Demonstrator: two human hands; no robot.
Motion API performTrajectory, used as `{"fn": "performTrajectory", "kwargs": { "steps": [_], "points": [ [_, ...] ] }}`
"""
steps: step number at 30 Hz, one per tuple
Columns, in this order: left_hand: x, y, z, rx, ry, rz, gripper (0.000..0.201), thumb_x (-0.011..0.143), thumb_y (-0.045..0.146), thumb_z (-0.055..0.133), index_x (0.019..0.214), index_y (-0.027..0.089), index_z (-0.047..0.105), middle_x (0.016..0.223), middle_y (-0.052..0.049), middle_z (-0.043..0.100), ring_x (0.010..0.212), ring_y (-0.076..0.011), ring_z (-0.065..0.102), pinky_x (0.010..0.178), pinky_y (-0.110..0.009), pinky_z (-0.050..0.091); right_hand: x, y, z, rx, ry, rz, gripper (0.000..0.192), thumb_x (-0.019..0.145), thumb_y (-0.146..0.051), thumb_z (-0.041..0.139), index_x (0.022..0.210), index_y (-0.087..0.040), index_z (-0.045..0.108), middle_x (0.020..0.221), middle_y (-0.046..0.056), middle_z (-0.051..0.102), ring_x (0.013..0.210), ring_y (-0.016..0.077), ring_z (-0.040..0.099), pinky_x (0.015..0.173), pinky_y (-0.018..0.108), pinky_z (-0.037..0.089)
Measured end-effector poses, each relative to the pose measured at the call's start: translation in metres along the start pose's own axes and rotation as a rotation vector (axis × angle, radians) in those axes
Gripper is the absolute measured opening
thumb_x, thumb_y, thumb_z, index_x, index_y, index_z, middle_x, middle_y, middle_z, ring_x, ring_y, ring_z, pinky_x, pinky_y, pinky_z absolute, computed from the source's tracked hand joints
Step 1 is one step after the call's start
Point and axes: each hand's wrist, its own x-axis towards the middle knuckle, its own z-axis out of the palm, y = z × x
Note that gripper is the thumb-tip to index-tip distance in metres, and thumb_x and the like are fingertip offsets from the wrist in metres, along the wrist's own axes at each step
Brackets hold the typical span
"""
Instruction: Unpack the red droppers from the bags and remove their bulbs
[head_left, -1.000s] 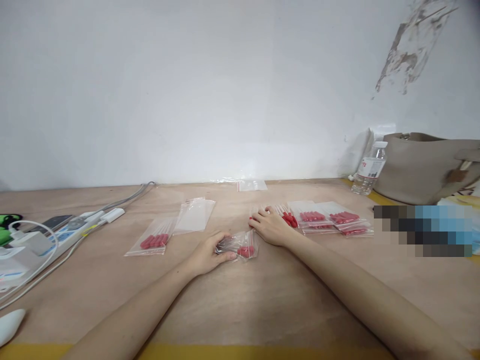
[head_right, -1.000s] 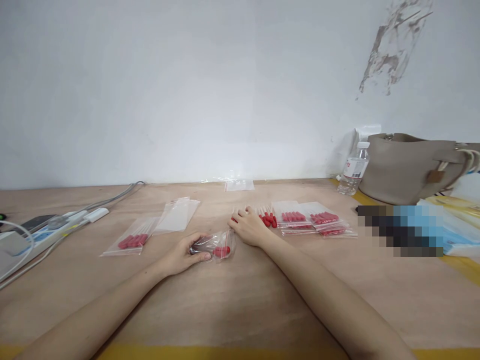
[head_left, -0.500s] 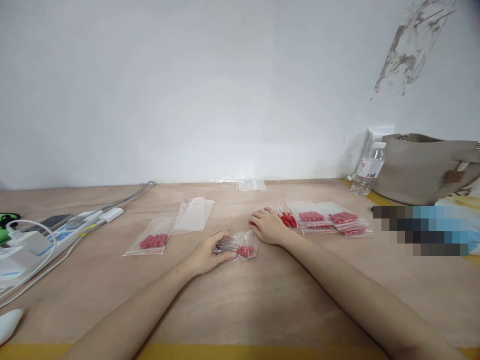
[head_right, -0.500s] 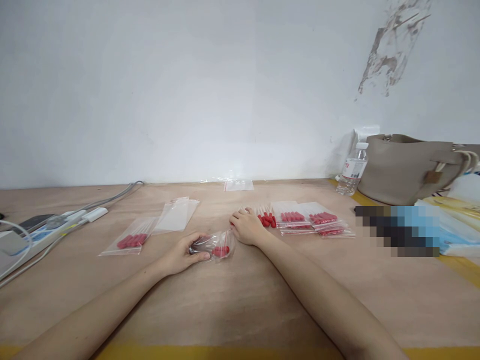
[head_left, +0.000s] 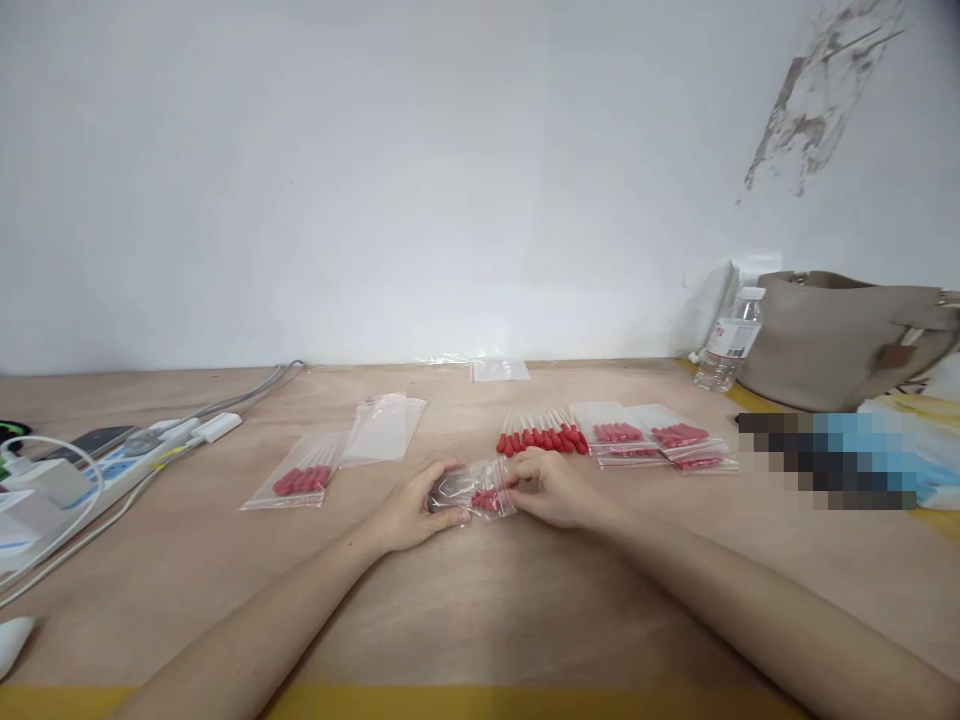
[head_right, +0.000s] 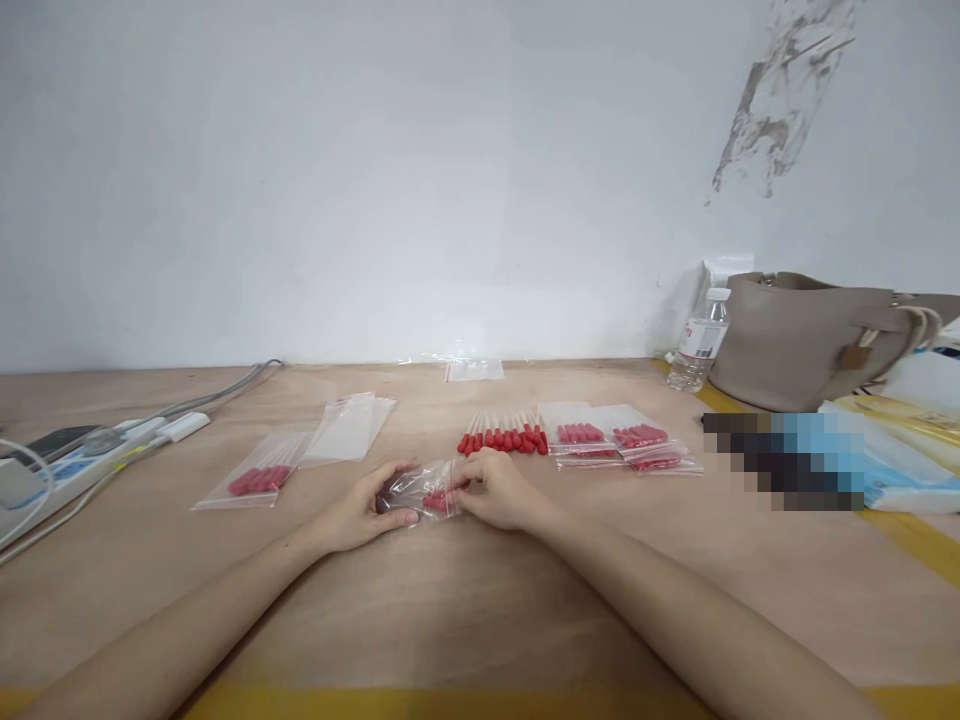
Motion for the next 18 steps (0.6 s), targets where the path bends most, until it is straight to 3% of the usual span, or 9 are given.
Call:
{"fn": "performTrajectory", "kwargs": {
  "steps": [4, 7, 11, 14, 18],
  "points": [
    [-0.002, 0.007, -0.001, 0.044, 0.013, 0.098, 0.049, 0.076, 0.041, 0.056, 0.120, 0.022, 0.044, 0.124, -0.008, 0.047, 0.114, -0.0234, 0.043, 0.097, -0.037, 0.035, 0.004, 0.002, 0.009, 0.079, -0.071, -0.016, 0.016, 0.071, -0.031, 0.063, 0.083, -0.020, 0.067, 0.080, -0.001, 0.064, 0.072, 0.0122, 0.056, 0.067, 0.022, 0.040],
    [-0.001, 0.009, -0.002, 0.037, -0.075, 0.156, 0.044, 0.081, 0.037, 0.050, 0.122, 0.023, 0.045, 0.127, -0.006, 0.046, 0.117, -0.0221, 0.041, 0.100, -0.038, 0.033, 0.006, 0.003, 0.012, 0.011, -0.098, 0.026, 0.022, 0.065, -0.035, 0.068, 0.081, -0.019, 0.067, 0.076, 0.000, 0.062, 0.070, 0.0126, 0.054, 0.063, 0.021, 0.038],
    [0.000, 0.008, -0.004, 0.039, -0.187, 0.183, 0.050, 0.081, 0.037, 0.051, 0.128, 0.024, 0.038, 0.129, -0.006, 0.046, 0.117, -0.0214, 0.042, 0.099, -0.038, 0.033, 0.004, 0.000, 0.012, -0.050, -0.067, 0.109, 0.016, 0.064, -0.027, 0.067, 0.074, -0.016, 0.063, 0.068, -0.001, 0.057, 0.064, 0.0114, 0.050, 0.057, 0.020, 0.036],
    [0.001, 0.008, -0.007, 0.038, -0.234, 0.208, 0.056, 0.080, 0.038, 0.052, 0.131, 0.024, 0.034, 0.132, -0.005, 0.041, 0.121, -0.0223, 0.038, 0.101, -0.040, 0.030, 0.003, 0.002, 0.014, 0.101, -0.025, 0.213, 0.011, 0.063, -0.019, 0.063, 0.071, -0.015, 0.057, 0.064, -0.002, 0.055, 0.058, 0.0095, 0.049, 0.052, 0.019, 0.036],
    [0.000, 0.011, -0.010, 0.056, -0.302, 0.217, 0.057, 0.081, 0.038, 0.050, 0.133, 0.026, 0.029, 0.138, -0.003, 0.033, 0.126, -0.0225, 0.030, 0.105, -0.044, 0.021, 0.003, 0.010, 0.018, 0.452, -0.020, 0.418, 0.021, 0.056, -0.008, 0.062, 0.072, -0.015, 0.052, 0.058, -0.006, 0.051, 0.054, 0.0073, 0.049, 0.049, 0.018, 0.039]
  ]
}}
